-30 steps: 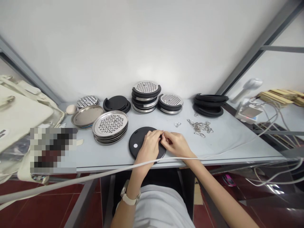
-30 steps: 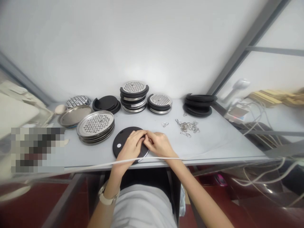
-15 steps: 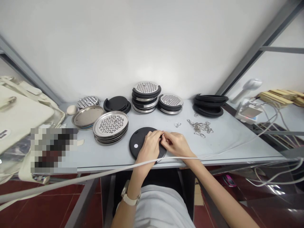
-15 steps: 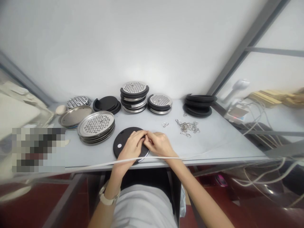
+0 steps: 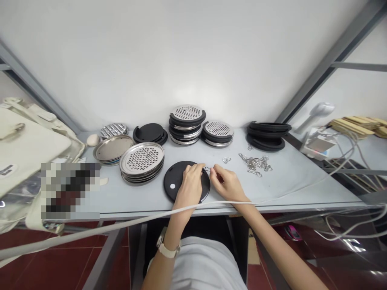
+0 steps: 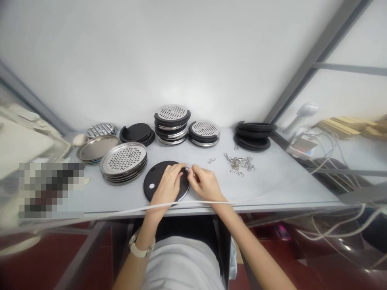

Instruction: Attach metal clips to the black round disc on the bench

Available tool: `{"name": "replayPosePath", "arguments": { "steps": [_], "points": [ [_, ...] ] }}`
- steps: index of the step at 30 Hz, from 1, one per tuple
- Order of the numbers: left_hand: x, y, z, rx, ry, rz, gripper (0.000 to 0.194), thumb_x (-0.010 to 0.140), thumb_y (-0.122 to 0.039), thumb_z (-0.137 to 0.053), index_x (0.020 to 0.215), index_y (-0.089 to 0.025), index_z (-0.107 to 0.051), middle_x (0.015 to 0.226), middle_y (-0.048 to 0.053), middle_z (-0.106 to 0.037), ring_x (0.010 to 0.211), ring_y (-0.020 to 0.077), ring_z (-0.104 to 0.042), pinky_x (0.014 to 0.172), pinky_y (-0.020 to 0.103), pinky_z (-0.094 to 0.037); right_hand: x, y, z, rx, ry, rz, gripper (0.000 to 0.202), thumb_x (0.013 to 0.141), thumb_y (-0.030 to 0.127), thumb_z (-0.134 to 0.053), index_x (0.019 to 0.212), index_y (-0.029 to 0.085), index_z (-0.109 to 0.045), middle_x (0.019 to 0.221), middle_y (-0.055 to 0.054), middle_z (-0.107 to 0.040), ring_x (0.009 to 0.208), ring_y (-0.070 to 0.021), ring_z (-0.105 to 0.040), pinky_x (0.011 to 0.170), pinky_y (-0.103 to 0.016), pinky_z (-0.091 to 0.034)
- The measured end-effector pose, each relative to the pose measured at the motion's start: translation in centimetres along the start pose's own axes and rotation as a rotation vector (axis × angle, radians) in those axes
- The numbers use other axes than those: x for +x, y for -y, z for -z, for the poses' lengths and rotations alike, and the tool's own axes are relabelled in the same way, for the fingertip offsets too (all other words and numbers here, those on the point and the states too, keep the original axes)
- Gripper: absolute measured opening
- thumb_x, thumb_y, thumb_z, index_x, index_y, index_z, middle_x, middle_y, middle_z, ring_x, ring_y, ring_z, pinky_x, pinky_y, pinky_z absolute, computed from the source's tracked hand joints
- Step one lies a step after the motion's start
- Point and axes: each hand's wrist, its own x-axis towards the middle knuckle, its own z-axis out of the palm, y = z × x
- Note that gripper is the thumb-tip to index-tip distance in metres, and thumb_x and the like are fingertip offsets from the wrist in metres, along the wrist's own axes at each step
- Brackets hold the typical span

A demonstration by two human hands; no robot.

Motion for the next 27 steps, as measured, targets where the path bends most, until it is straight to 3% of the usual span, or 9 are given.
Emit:
{"name": "replayPosePath", "arguments": {
  "steps": [8,19,27],
  "points": [
    [-0.18,0.1,-0.12,0.025,0.003,-0.004,0.037,0.092,-0.01,-0.031,0.123,-0.022,-0.047,0.117,0.006,-0.058,0.114,0.0186,-0.05,0.101,0.042,-0.037,0.32,-0.63,-0.51,-0.137,0.194,-0.047,0.022,0.096,0.03,-0.031,0.081,0.021,-0.045,0.063,0.0,-0.055,0.052,-0.0141,-0.053,0.052,-0.024,-0.03],
    [-0.14,-0.3,0.08,0.037,-0.009,-0.013,0.036,0.092,-0.009,-0.03,0.123,-0.02,-0.045,0.121,0.007,-0.056,0.116,0.0173,-0.049,0.106,0.042,-0.032,0.36,-0.48,-0.34,-0.17,0.135,-0.076,0.022,0.096,0.029,-0.03,0.081,0.021,-0.044,0.06,0.001,-0.053,0.05,-0.0146,-0.051,0.052,-0.024,-0.029],
    [-0.16,-0.1,0.0,0.037,-0.015,-0.023,0.036,0.093,-0.01,-0.03,0.123,-0.02,-0.045,0.124,0.007,-0.054,0.118,0.0171,-0.047,0.107,0.043,-0.031,0.39,-0.58,-0.44,-0.126,0.216,-0.024,0.022,0.096,0.028,-0.03,0.083,0.021,-0.046,0.062,0.0,-0.055,0.052,-0.0142,-0.052,0.053,-0.023,-0.031]
  ]
}}
